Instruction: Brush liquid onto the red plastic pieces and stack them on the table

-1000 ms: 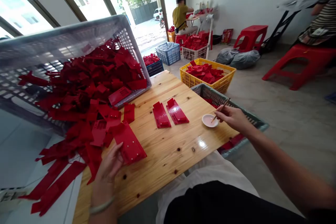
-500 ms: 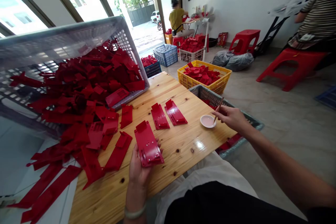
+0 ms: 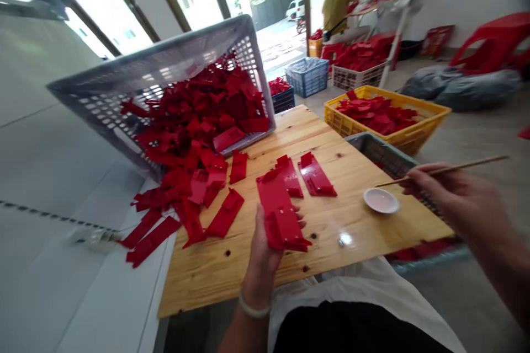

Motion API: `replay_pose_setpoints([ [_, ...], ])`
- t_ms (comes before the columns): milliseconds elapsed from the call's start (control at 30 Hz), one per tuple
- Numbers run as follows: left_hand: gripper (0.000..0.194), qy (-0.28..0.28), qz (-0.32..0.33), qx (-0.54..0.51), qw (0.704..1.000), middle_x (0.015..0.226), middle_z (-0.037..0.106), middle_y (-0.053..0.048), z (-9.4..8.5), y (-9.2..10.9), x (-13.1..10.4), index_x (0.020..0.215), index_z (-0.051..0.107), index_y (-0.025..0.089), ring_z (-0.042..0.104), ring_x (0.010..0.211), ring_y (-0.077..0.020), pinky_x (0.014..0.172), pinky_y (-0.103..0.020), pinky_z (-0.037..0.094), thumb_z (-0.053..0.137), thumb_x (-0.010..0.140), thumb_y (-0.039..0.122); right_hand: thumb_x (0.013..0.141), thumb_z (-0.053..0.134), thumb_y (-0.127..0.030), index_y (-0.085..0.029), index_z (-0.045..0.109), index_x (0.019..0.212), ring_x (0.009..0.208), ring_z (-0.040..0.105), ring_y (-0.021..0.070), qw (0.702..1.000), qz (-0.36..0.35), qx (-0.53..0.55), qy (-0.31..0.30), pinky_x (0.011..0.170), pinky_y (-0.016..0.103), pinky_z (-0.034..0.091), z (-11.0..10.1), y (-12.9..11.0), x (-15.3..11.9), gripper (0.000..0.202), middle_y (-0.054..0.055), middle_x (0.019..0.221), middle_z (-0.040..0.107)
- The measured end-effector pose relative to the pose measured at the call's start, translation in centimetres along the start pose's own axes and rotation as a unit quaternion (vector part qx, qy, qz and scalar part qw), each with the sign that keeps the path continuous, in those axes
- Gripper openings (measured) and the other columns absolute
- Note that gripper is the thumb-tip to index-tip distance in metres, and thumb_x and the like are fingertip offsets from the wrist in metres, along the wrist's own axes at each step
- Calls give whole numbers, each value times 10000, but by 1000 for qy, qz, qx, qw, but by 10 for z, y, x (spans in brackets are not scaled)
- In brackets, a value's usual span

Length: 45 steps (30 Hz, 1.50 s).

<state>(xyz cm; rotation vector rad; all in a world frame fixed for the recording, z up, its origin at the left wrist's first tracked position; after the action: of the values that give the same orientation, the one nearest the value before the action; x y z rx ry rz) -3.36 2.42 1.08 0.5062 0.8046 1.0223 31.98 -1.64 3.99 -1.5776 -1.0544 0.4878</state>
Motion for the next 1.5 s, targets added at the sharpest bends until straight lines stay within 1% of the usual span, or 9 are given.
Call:
replay_pose_setpoints([
  [67,776,-14,25,29,999,1057,817,-207,10,-2,-4,1085,792,54,808,894,-295,896,-429,651,446,1027,746,938,755,-594,-291,745,1017,920,751,306,998,5,61,26,904,455,581,3,-30,-16,313,62,912,769],
  [167,822,-27,69,72,995,1155,800,-217,23,-1,-14,1202,753,84,798,972,-339,904,-453,642,613,894,833,939,759,-569,-323,750,1021,882,733,317,991,-20,131,8,919,502,581,20,-81,-41,260,28,894,760],
  [267,792,-35,105,112,988,1217,787,-197,32,3,-27,1351,666,151,795,997,-342,887,-465,642,662,893,796,995,730,-449,-315,756,1019,828,740,264,982,-93,152,-62,837,425,619,45,-120,-59,138,19,893,774],
  [367,757,-43,130,136,981,1269,771,-179,38,8,-36,1439,608,194,791,1027,-328,894,-449,638,658,929,751,1034,696,-330,-315,752,1061,782,748,197,959,-188,162,-134,745,318,619,67,-139,-66,65,-3,894,781],
  [500,804,-46,144,156,976,1260,771,-165,39,10,-38,1536,540,210,790,1014,-315,879,-435,637,649,941,740,1056,662,-249,-307,725,1087,752,748,147,936,-263,146,-181,707,249,603,82,-144,-69,91,-31,855,764],
  [800,795,-40,152,173,972,1210,787,-142,40,14,-40,1511,563,207,791,1015,-304,883,-417,640,647,937,751,1070,653,-264,-295,704,1104,752,748,138,939,-272,116,-178,712,238,596,89,-140,-71,69,-34,848,752],
  [967,842,-41,121,139,982,1195,800,-160,36,9,-36,1549,521,202,799,1004,-328,876,-444,642,677,923,743,1060,675,-283,-294,721,1095,773,755,146,949,-235,131,-163,740,246,601,90,-132,-63,60,-25,870,769],
  [1233,851,-103,22,66,992,1283,764,-240,36,0,-27,1219,766,79,766,1109,-406,991,-522,608,585,900,847,1033,713,-411,-240,736,994,688,748,164,933,-113,275,-201,698,272,647,108,-124,-49,177,7,760,763],
  [1500,864,-126,-5,44,991,1036,818,-221,36,-3,-24,1088,812,71,768,1095,-414,1023,-555,584,553,891,872,972,772,-504,-218,739,907,641,732,157,935,-89,282,-198,652,252,633,108,-128,-45,295,21,731,764],
])
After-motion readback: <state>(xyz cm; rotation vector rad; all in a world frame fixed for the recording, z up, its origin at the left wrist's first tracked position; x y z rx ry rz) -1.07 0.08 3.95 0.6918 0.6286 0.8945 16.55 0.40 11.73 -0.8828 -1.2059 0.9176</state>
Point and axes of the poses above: each hand's wrist, its own x-axis towards the middle knuckle, its own z-axis out of the palm, y = z × x, the point moved 7 cm from there along x, towards the middle knuckle
